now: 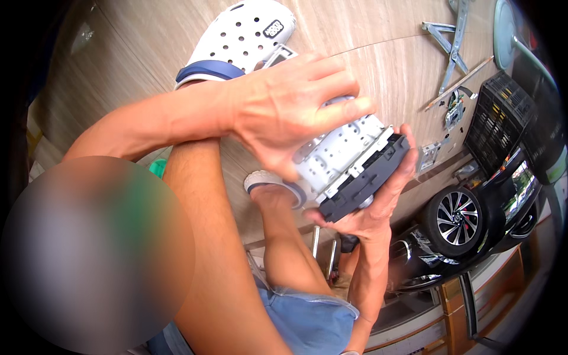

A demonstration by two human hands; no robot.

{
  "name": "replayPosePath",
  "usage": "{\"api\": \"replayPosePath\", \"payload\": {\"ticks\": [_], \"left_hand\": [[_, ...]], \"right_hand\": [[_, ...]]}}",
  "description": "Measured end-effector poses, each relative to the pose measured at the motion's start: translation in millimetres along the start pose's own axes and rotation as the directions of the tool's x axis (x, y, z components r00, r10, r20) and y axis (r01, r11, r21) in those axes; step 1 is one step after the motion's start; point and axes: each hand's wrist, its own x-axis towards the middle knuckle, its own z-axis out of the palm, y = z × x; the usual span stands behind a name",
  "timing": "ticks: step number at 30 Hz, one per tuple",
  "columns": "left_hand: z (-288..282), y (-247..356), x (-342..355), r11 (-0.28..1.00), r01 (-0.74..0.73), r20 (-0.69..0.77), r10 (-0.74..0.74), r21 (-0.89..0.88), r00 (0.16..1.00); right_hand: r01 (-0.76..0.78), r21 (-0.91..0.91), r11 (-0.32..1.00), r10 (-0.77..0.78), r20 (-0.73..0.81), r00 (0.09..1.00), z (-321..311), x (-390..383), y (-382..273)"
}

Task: The person assembles a car radio unit by hand while sitting on the floor, fitting a circuit board into the plastic housing and aligning the metal chassis components.

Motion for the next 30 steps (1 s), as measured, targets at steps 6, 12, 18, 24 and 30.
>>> {"api": "replayPosePath", "payload": {"ticks": [6,12,18,24,30], "left_hand": [[-26,23,-5,0.997,0.068,0.264,-0.078,0.045,0.961],[-21,29,-3,0.999,0.04,0.341,-0.048,0.033,0.939],[-7,31,2,1.0,-0.022,0.357,0.014,0.018,0.934],[-6,33,3,0.998,-0.025,0.379,0.004,0.051,0.926],[-8,31,15,0.998,-0.044,0.433,0.02,0.044,0.901]], "right_hand": [[-0.029,0.175,0.984,0.049,-0.108,0.993,32,-17,-13],[-0.049,0.198,0.979,0.082,-0.163,0.983,45,-33,-11],[0.052,0.272,0.961,0.036,-0.309,0.95,62,-46,-3],[0.037,0.147,0.988,0.017,-0.354,0.935,70,-52,-4],[-0.05,0.213,0.976,0.129,-0.374,0.918,66,-54,-13]]}}
